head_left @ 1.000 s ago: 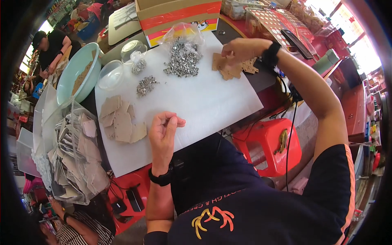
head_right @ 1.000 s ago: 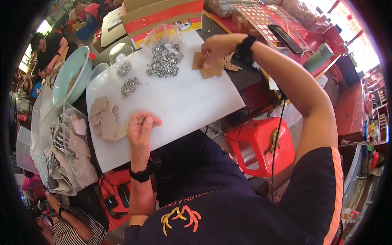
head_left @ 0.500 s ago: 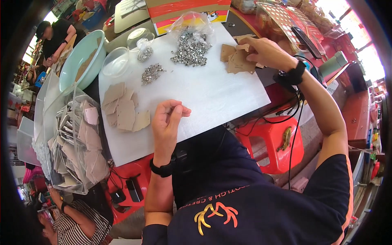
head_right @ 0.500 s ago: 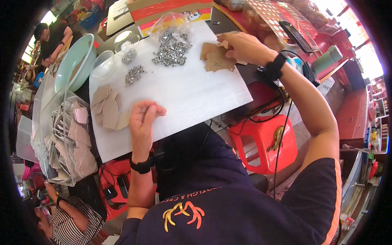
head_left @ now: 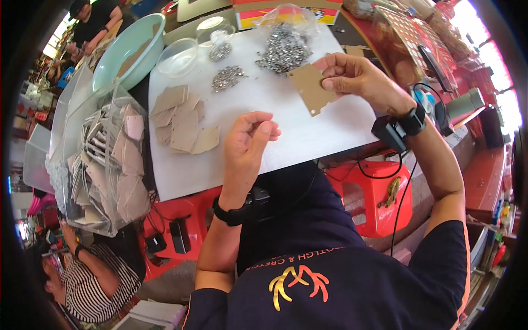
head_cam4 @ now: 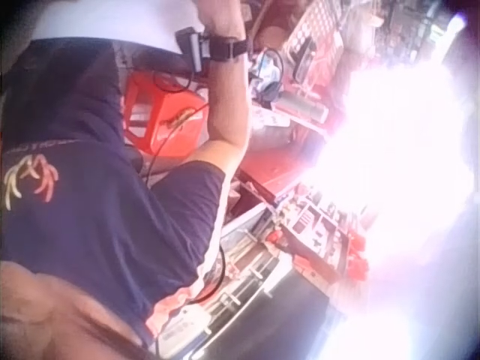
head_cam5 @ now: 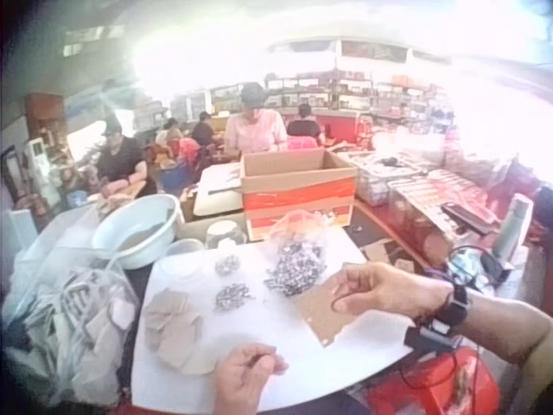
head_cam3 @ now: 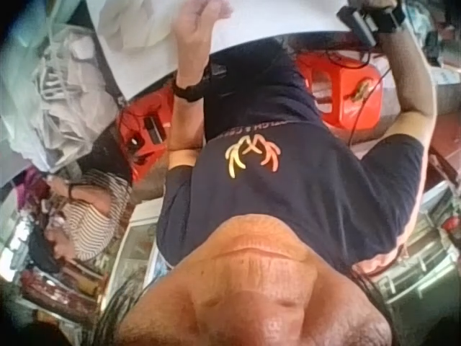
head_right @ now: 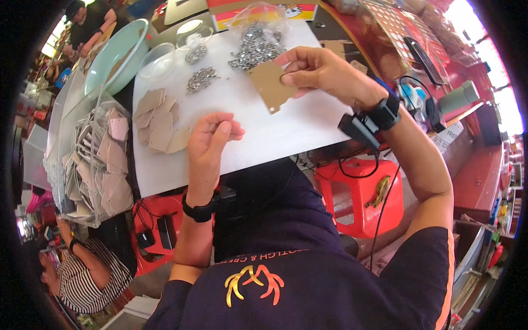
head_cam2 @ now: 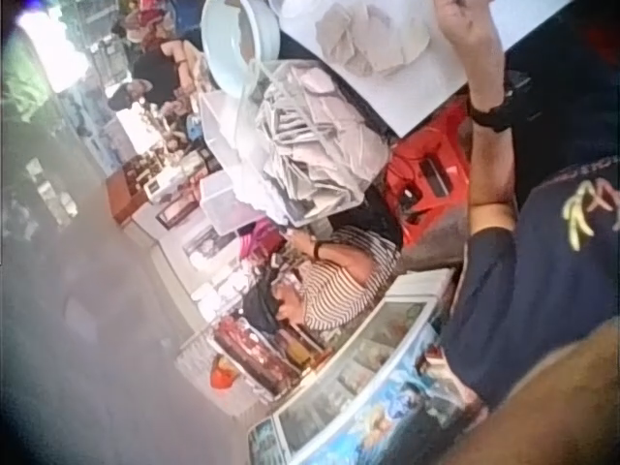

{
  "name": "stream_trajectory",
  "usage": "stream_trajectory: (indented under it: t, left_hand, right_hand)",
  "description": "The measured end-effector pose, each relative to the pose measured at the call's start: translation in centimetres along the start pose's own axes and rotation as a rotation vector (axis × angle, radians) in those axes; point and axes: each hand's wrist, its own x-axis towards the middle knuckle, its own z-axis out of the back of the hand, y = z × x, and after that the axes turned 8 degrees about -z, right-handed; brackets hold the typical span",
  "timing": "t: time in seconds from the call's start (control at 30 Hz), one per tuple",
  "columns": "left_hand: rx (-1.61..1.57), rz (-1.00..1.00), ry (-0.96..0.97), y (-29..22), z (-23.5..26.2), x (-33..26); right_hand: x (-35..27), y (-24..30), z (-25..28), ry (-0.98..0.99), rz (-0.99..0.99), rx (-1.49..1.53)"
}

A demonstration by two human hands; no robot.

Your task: Manually attaching metal rivets or studs to shoe labels or heel pieces.

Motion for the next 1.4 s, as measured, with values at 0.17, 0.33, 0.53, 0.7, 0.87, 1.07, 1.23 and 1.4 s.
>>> stream_trajectory:
  t: [0.17, 0.33, 0.53, 0.7, 0.87, 1.07, 1.23, 1.4]
  left_hand:
    - [0.022, -0.076, -0.026, -1.6, 0.3, -0.7]
    - [0.058, -0.211, -0.174, -2.7, 1.5, -3.0]
    - [-0.020, -0.326, -0.421, -2.9, 3.8, -5.4]
    - [-0.155, -0.246, -0.540, -4.3, 6.1, -7.2]
    - [-0.159, -0.075, -0.475, -4.5, 7.8, -8.4]
    - [-0.195, 0.017, -0.444, -4.2, 8.0, -8.3]
    - [-0.174, 0.038, -0.431, -4.1, 7.9, -8.1]
    - [-0.137, 0.032, -0.395, -4.2, 8.0, -7.9]
  right_hand:
    - [2.2, 0.5, -6.3, 0.130, -0.052, 0.341]
    - [3.1, 0.3, -11.7, 0.401, -0.220, 0.755]
    - [4.3, 1.9, -16.6, 0.550, -0.297, 0.291]
    - [8.1, 2.4, -16.6, 0.251, 0.167, -0.444]
    - [12.7, 3.2, -17.3, 0.022, 0.463, -0.573]
    - [13.8, 3.1, -19.7, -0.175, 0.522, -1.014]
    - [14.4, 2.3, -18.8, -0.171, 0.624, -0.867]
    - [12.6, 3.3, -17.1, 0.058, 0.250, -0.364]
